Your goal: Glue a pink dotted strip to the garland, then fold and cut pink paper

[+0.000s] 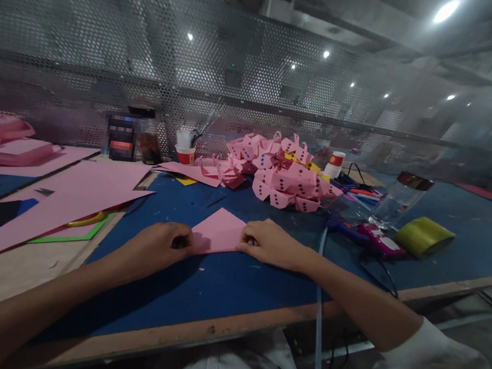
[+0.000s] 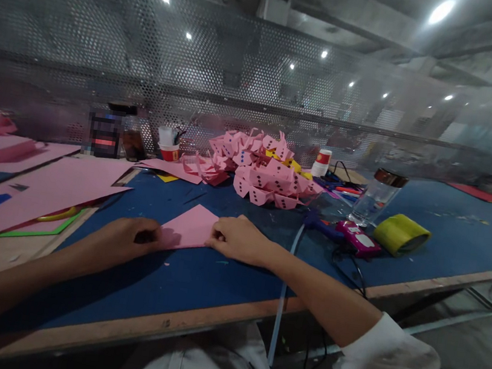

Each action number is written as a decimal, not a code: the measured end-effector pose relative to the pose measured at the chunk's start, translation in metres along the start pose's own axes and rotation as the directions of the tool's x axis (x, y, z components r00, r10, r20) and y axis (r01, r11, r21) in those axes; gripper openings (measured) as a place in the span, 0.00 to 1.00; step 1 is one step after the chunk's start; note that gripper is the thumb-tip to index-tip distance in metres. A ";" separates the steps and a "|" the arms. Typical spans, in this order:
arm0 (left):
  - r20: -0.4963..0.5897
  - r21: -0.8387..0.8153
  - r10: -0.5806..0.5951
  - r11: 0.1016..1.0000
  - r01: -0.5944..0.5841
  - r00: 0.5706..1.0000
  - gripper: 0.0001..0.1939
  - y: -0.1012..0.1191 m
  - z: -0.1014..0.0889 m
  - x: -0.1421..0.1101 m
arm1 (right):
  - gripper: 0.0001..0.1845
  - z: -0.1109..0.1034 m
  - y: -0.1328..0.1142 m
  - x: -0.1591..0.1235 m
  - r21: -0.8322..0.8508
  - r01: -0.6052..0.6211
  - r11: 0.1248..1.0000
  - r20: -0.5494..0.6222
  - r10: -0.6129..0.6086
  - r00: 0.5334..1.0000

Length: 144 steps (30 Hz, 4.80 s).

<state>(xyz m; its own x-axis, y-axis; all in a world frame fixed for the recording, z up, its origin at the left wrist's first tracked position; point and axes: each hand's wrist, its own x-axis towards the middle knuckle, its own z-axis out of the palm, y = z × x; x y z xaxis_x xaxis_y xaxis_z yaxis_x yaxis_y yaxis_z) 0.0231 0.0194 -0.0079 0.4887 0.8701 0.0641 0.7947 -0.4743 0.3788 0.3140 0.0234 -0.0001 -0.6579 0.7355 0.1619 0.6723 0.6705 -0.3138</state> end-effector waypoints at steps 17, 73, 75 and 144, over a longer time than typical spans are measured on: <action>0.060 0.039 -0.126 0.991 0.124 0.990 0.22 -0.007 -0.007 0.002 | 0.12 -0.002 -0.002 0.001 0.037 -0.098 0.995 0.000 0.098 0.995; 0.281 0.087 -0.227 0.974 0.211 0.933 0.14 -0.025 -0.049 -0.005 | 0.12 -0.003 -0.002 0.002 0.070 -0.141 0.988 0.037 0.139 0.990; 0.284 0.072 -0.217 0.976 0.205 0.934 0.14 -0.026 -0.049 -0.005 | 0.12 -0.002 -0.001 0.002 0.074 -0.141 0.987 0.032 0.139 0.990; 0.369 -0.091 -0.077 0.989 0.118 0.926 0.09 -0.035 -0.052 -0.005 | 0.11 -0.011 0.001 0.001 0.025 -0.200 0.980 0.085 0.197 0.977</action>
<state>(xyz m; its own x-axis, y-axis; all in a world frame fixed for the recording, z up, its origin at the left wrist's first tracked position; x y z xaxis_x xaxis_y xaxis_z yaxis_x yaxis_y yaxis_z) -0.0258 0.0385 0.0264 0.5243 0.7928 -0.3107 0.8110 -0.3537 0.4660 0.3179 0.0256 0.0105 -0.5390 0.8421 0.0169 0.7816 0.5076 -0.3627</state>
